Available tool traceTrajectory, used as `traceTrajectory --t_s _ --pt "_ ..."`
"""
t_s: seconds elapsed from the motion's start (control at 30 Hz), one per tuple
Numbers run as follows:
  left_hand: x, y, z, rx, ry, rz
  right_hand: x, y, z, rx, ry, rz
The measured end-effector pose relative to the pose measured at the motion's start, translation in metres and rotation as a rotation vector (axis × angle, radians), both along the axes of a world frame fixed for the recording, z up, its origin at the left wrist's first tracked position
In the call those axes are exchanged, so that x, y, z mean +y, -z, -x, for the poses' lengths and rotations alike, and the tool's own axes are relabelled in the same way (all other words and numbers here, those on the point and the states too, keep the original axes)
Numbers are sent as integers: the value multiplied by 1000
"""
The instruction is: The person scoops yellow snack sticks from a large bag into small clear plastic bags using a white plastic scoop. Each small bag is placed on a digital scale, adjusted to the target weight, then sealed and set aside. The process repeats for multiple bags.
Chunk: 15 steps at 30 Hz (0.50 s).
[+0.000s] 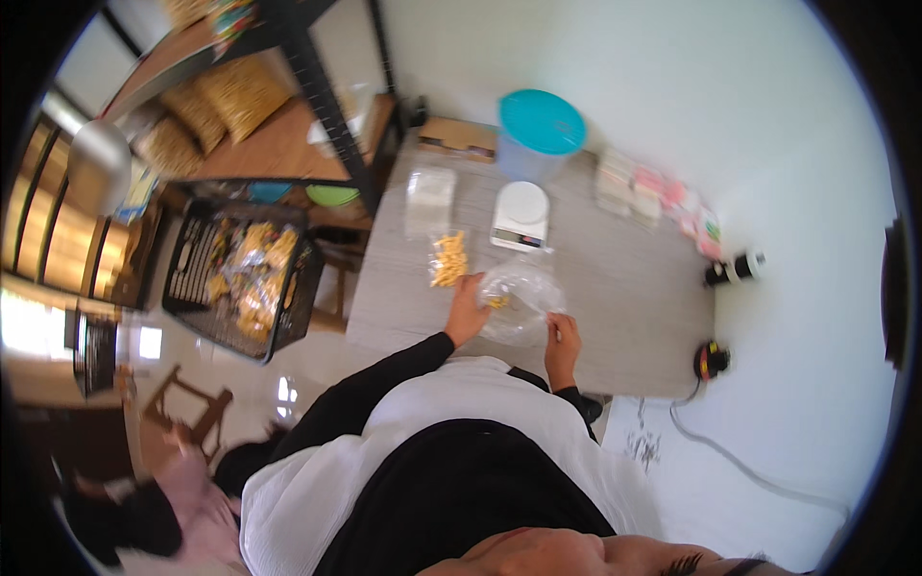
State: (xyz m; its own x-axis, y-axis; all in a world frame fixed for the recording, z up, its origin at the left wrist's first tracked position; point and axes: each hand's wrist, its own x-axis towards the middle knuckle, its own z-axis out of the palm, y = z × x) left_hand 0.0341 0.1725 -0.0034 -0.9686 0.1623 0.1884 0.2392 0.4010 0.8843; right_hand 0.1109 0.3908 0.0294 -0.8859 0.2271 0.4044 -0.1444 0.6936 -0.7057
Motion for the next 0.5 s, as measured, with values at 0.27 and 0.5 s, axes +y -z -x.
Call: traceTrajectory --t_s 0.27,0.5 --pt "7 -7 -8 -83 77 -47 5 37 3 -164 43 101" --pt "-8 12 3 -263 41 -272 11 58 5 -215 91 260"
